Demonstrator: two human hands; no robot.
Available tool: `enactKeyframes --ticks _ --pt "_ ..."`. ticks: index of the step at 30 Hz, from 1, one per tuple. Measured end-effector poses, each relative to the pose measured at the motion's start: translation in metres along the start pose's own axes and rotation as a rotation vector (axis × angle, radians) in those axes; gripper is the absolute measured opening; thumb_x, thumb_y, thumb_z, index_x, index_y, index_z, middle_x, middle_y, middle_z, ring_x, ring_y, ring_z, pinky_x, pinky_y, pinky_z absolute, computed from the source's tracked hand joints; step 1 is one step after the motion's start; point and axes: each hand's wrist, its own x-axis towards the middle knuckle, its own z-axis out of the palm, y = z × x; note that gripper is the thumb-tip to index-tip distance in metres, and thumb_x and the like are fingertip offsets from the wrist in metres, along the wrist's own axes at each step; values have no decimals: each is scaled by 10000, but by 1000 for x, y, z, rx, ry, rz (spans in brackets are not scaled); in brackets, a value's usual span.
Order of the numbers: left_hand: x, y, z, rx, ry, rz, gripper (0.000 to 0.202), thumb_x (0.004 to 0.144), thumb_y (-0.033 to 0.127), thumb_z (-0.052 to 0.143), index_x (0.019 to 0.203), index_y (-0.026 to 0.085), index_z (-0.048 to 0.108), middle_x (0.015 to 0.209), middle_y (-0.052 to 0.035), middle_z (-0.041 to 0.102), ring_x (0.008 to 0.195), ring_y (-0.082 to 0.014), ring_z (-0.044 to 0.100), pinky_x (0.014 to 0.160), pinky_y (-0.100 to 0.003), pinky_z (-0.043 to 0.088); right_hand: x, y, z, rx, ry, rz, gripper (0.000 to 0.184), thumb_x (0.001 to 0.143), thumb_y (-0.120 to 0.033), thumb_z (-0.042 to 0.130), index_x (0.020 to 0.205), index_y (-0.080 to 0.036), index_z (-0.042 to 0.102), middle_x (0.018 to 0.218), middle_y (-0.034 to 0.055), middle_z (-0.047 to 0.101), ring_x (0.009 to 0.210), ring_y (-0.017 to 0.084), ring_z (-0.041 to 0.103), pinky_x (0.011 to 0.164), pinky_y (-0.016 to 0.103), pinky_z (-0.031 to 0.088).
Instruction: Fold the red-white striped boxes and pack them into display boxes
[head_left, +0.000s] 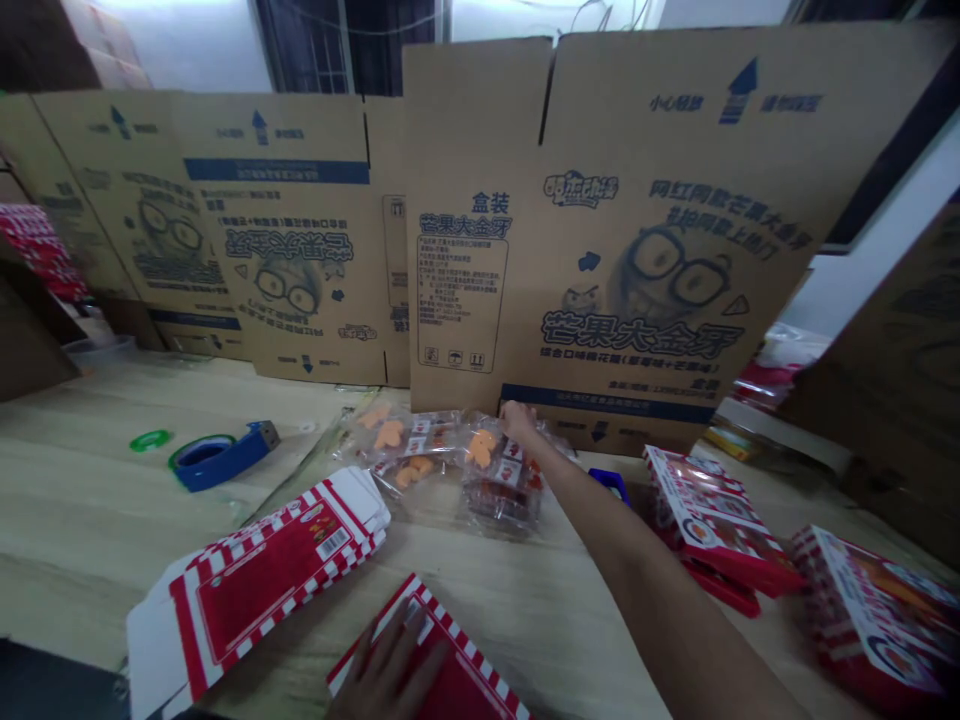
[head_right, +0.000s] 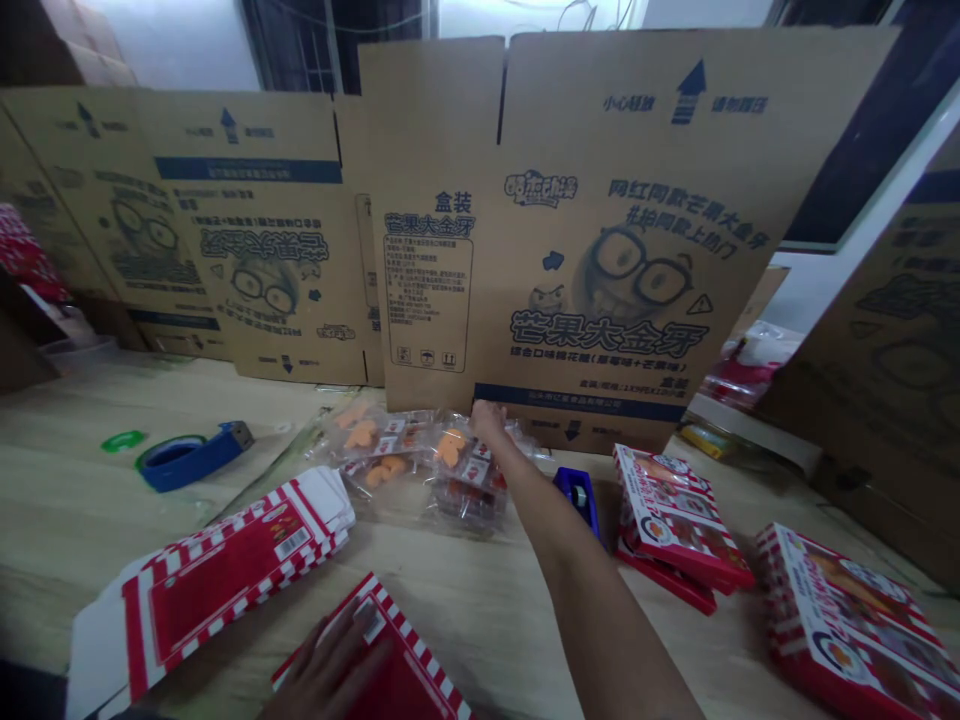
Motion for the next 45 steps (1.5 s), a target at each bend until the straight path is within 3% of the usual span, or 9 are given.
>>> enactKeyframes --ticks 4,11,16,22,31,35,39,42,45 --pt "35 16 -3 -3 -184 269 817 797 144 673 1466 365 260 1481 -124 397 1332 -355 412 1094 -580 286 -17 5 -20 -33 -46 -65 123 780 -147 594 659 -156 574 738 60 664 784 176 609 747 279 422" --pt "78 16 -19 -249 -572 240 1156 557 385 827 1505 240 181 1507 -251 287 1377 -473 253 1061 -698 175 -108 45 -82 59 -23 -117 104 827 -202 446 725 -198 463 720 11 610 687 138 558 639 226 403" --pt "89 19 -29 -264 -399 -110 1235 411 445 799 1480 144 259 1389 -234 408 1315 -434 335 1118 -602 154 -191 97 -105 440 -21 -62 213 791 -338 519 959 -207 526 631 -42 519 566 136 503 550 232 405" --pt "93 34 -24 -183 -304 -234 1161 433 465 755 1455 128 319 1358 -221 415 1276 -404 351 1116 -570 170 -253 118 -106 294 -156 -17 396 857 -303 463 1199 -178 618 811 38 653 694 175 575 644 282 464" --pt "104 57 -30 -97 -299 -204 1123 433 434 766 1434 111 373 1366 -249 416 1275 -431 345 1117 -606 112 -278 82 -106 -25 -538 -372 385 938 -214 409 1270 -312 578 950 37 613 879 163 586 887 320 434" --pt "105 61 -28 -108 -333 -195 1103 453 469 755 1429 113 385 1384 -255 405 1298 -429 338 1120 -607 114 -277 77 -88 -148 -613 -396 375 934 -258 460 1287 -346 551 1271 86 554 1222 257 469 1089 604 139" --pt "105 61 -23 -131 -387 -175 1121 441 518 755 1425 122 393 1390 -255 417 1308 -430 342 1117 -605 142 -276 85 -63 -101 -679 -333 393 899 -230 492 1263 -350 581 1522 82 324 1423 315 206 1081 662 -13" --pt "104 61 -22 -159 -401 -169 1131 451 569 747 1428 123 391 1404 -260 407 1318 -429 337 1115 -606 152 -281 96 -49 64 -527 -252 342 887 -237 480 1176 -283 657 1494 90 377 1422 287 237 1129 597 64" --pt "102 63 -21 -175 -392 -187 1141 461 602 743 1432 119 387 1408 -268 404 1318 -432 341 1116 -611 142 -295 115 -50 199 -142 -68 356 867 -277 471 1157 -188 658 1361 146 515 1307 264 431 1088 496 323"
